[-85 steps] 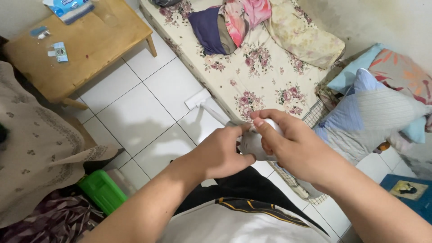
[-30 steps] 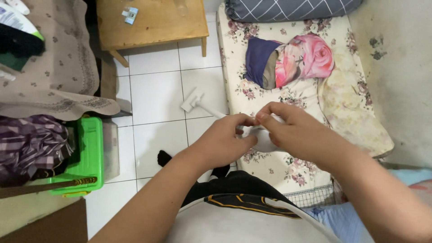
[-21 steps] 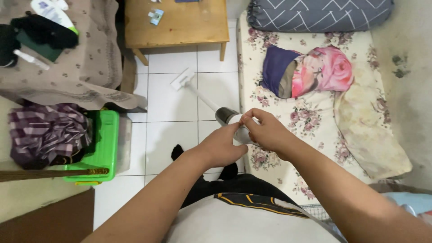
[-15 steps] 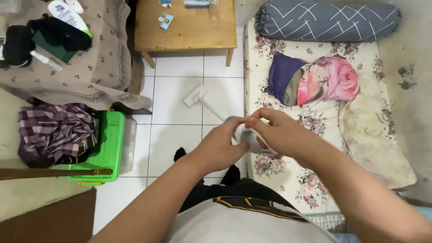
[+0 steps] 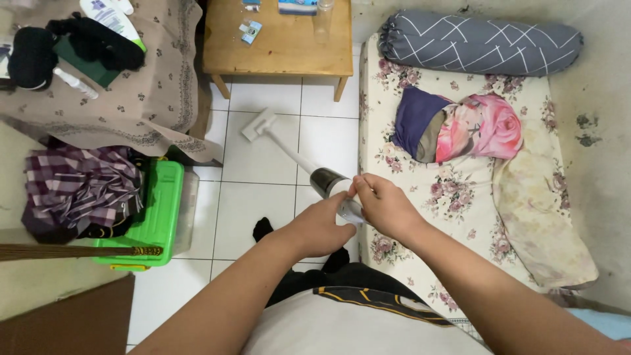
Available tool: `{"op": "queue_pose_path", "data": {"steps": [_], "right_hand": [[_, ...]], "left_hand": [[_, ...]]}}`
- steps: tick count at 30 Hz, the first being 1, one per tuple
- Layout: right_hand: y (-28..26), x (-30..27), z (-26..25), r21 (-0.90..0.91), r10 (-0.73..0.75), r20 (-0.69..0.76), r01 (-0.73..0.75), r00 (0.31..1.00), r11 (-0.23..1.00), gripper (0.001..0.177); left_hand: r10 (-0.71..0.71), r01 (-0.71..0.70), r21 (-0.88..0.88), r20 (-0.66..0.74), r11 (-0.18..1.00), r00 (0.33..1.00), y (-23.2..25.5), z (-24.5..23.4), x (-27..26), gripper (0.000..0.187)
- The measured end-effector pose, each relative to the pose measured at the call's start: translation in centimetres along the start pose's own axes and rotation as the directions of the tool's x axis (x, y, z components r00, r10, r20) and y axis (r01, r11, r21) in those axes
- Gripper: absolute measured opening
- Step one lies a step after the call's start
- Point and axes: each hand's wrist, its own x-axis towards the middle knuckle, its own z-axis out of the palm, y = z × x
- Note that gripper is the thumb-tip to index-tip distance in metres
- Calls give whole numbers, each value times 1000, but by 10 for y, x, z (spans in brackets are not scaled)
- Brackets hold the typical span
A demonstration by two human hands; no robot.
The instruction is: Assembling a handheld vacuum cleaner by connecting the main unit to the extension rod and the vacuum head.
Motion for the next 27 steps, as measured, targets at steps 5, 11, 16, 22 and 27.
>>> {"op": "queue_pose_path", "data": {"steps": [5, 11, 16, 22, 27], "right_hand": [[-8, 3, -7, -18, 28, 37, -27, 999, 999, 36], [-83, -39, -41, -232, 92, 129, -60, 987, 971, 40], [-77, -24, -30, -326, 120, 143, -68, 982, 943, 41], [-21, 25, 2, -242, -119, 160, 156, 980, 958, 37], [-53, 24, -5, -328, -57, 135, 99, 989, 939, 39]], "left_hand": [[127, -133, -45, -115, 990, 985, -13, 0, 0, 73], [53, -64, -109, -103, 992, 993, 7, -9, -15, 66], [72, -83, -103, -101, 991, 992, 2, -11, -22, 61], [64, -85, -110, -183, 990, 981, -11, -14, -23, 65], [93, -125, -119, -243, 985, 966, -22, -12, -22, 67]]}}
